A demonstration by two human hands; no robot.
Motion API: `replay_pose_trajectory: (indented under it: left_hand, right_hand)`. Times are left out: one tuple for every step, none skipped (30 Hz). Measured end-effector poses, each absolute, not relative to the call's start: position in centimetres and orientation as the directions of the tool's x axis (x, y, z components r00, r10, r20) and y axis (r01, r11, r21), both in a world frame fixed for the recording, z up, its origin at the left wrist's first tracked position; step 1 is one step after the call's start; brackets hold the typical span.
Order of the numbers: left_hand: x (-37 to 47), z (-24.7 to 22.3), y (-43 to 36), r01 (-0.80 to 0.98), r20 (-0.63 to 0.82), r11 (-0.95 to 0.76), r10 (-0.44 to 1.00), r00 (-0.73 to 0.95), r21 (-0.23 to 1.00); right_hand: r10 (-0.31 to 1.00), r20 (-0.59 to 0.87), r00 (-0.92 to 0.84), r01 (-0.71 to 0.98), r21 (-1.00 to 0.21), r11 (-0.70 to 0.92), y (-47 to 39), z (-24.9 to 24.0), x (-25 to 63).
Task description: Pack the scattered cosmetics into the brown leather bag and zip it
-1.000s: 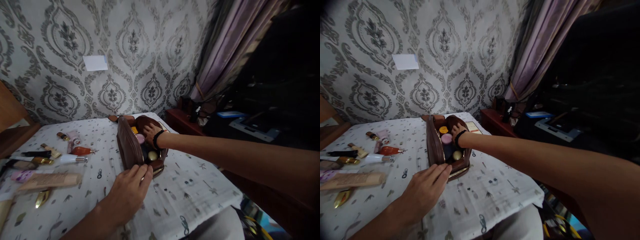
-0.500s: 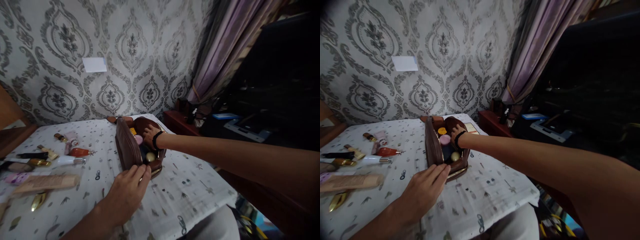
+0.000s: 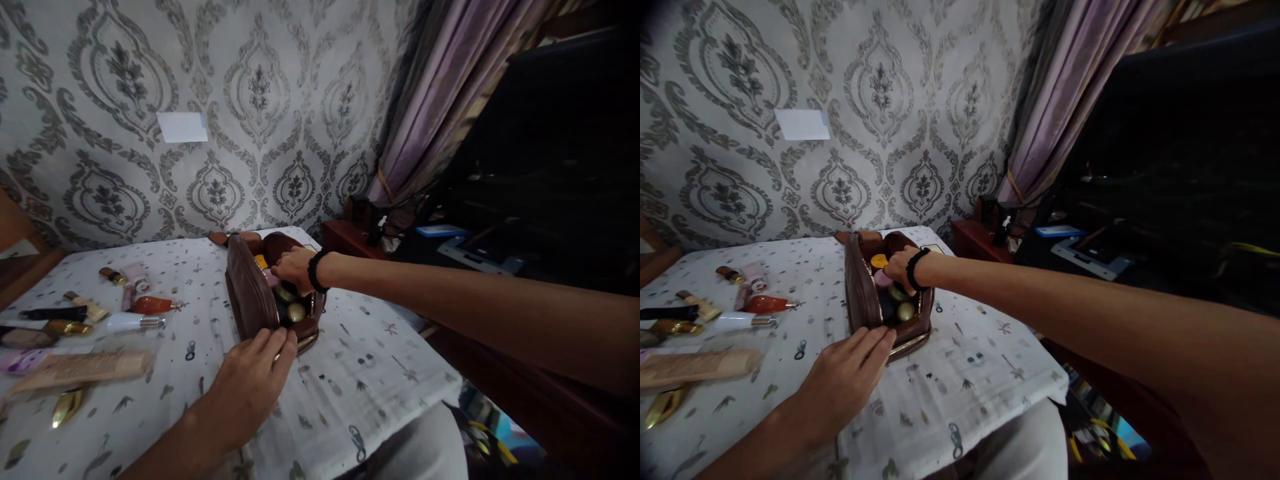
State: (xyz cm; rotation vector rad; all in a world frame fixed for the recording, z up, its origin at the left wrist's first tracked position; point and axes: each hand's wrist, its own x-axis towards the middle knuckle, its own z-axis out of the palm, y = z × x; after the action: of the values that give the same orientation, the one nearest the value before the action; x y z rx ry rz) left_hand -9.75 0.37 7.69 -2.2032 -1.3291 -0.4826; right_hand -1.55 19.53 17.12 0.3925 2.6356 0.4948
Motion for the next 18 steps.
replay_pose_trajectory:
  left_hand:
    - [-9.7, 7.6, 0.4, 0.892, 0.541, -0.382, 0.709, 0.452, -0.243]
    - [-9.7, 7.5, 0.4, 0.893, 0.542, -0.381, 0.711, 0.449, -0.240]
    - [-9.7, 7.4, 0.4, 0.895, 0.546, -0.378, 0.711, 0.444, -0.235]
    - [-9.7, 7.3, 0.4, 0.896, 0.555, -0.378, 0.705, 0.442, -0.233]
    - [-9.7, 7.3, 0.5, 0.896, 0.564, -0.378, 0.699, 0.440, -0.231]
    - [-9.6, 7.2, 0.5, 0.896, 0.570, -0.379, 0.693, 0.441, -0.233]
    - [-9.6, 7.2, 0.5, 0.895, 0.572, -0.380, 0.690, 0.444, -0.236]
    - [-9.7, 7.2, 0.5, 0.893, 0.569, -0.381, 0.690, 0.446, -0.239]
    - [-9.7, 7.2, 0.5, 0.892, 0.564, -0.383, 0.693, 0.450, -0.241]
    - [-9.7, 7.3, 0.4, 0.892, 0.555, -0.382, 0.699, 0.451, -0.242]
    - [-9.7, 7.3, 0.4, 0.893, 0.547, -0.381, 0.707, 0.449, -0.241]
    - [-9.7, 7.3, 0.4, 0.893, 0.536, -0.381, 0.715, 0.449, -0.239]
    - [-9.7, 7.4, 0.4, 0.893, 0.527, -0.382, 0.722, 0.449, -0.237]
    - [-9.7, 7.4, 0.3, 0.893, 0.523, -0.382, 0.724, 0.449, -0.239]
    - [-9.7, 7.4, 0.3, 0.893, 0.522, -0.380, 0.725, 0.450, -0.242]
    - [-9.8, 7.3, 0.4, 0.893, 0.523, -0.379, 0.724, 0.450, -0.244]
    - [-9.8, 7.3, 0.4, 0.892, 0.527, -0.378, 0.720, 0.451, -0.246]
    - [-9.8, 7.3, 0.4, 0.893, 0.532, -0.377, 0.718, 0.450, -0.247]
  right_hand:
    - [0.352, -0.373, -0.859, 0.195, 0.397, 0.897, 19.2, 17.4, -1.5]
    - [0.366, -0.390, -0.845, 0.204, 0.397, 0.895, 18.9, 17.7, -1.4]
    - [0.382, -0.403, -0.832, 0.218, 0.396, 0.892, 18.7, 17.9, -1.3]
    - [0.397, -0.406, -0.823, 0.238, 0.387, 0.891, 18.5, 18.0, -1.2]
    - [0.408, -0.404, -0.819, 0.261, 0.372, 0.891, 18.4, 18.1, -1.0]
    - [0.415, -0.398, -0.818, 0.281, 0.352, 0.893, 18.5, 18.2, -0.9]
    - [0.415, -0.390, -0.822, 0.296, 0.330, 0.897, 18.5, 18.3, -0.7]
    - [0.407, -0.384, -0.829, 0.301, 0.307, 0.903, 18.6, 18.5, -0.5]
    - [0.396, -0.380, -0.836, 0.302, 0.284, 0.910, 18.6, 18.6, -0.4]
    - [0.384, -0.378, -0.843, 0.301, 0.260, 0.917, 18.7, 18.7, -0.3]
    - [0.374, -0.375, -0.848, 0.303, 0.236, 0.923, 18.6, 18.8, -0.3]
    - [0.368, -0.373, -0.852, 0.308, 0.211, 0.928, 18.6, 19.0, -0.4]
    - [0.364, -0.372, -0.854, 0.315, 0.187, 0.930, 18.5, 19.1, -0.4]
    - [0.363, -0.371, -0.855, 0.324, 0.166, 0.931, 18.4, 19.1, -0.5]
    - [0.362, -0.370, -0.856, 0.330, 0.149, 0.932, 18.3, 19.2, -0.6]
    - [0.359, -0.370, -0.857, 0.333, 0.135, 0.933, 18.2, 19.2, -0.7]
    - [0.356, -0.371, -0.858, 0.335, 0.124, 0.934, 18.2, 19.2, -0.8]
    - [0.354, -0.371, -0.859, 0.336, 0.115, 0.935, 18.2, 19.2, -0.9]
